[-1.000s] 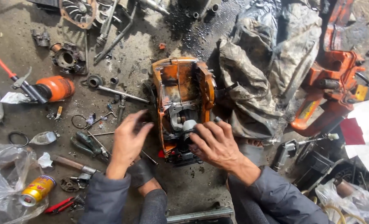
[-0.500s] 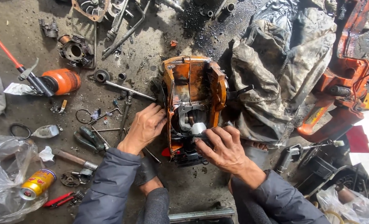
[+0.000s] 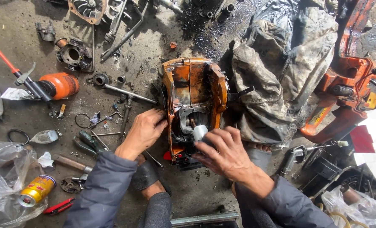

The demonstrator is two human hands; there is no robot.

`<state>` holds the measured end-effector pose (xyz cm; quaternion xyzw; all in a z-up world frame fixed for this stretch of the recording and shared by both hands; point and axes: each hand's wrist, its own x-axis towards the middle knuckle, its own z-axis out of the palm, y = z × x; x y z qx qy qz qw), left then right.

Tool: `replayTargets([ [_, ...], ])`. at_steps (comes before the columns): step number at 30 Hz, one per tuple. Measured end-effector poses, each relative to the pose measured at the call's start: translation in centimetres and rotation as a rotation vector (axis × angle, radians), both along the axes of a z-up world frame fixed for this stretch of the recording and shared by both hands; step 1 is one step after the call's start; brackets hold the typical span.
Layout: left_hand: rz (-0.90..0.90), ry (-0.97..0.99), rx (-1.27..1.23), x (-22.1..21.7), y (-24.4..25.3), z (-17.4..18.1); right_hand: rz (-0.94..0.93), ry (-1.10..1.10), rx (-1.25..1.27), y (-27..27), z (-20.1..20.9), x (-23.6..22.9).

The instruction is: The person disassembles and reassembles a chainsaw engine, using various tools to remove and install components. They handle the engine parts carefully, ensuring proper alignment and fit.

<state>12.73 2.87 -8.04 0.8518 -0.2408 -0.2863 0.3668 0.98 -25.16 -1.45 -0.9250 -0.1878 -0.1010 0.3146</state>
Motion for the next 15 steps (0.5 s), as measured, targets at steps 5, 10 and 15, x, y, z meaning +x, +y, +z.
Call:
replayTargets([
  [5,0.032,-0.022,0.371,1.5,-2.9,10.1,0.053,0.182,-0.096,-2.8,5.0,3.8],
  [10,0.155,-0.279,0.135,-1.3,-4.8,13.9,0.096,0.198,-0.142,-3.6,6.5,2.7],
  [15,0.083,-0.158,-0.109,-2.8,-6.3,17.1,0.188,0.386,0.124,-1.3,9.0,0.0],
])
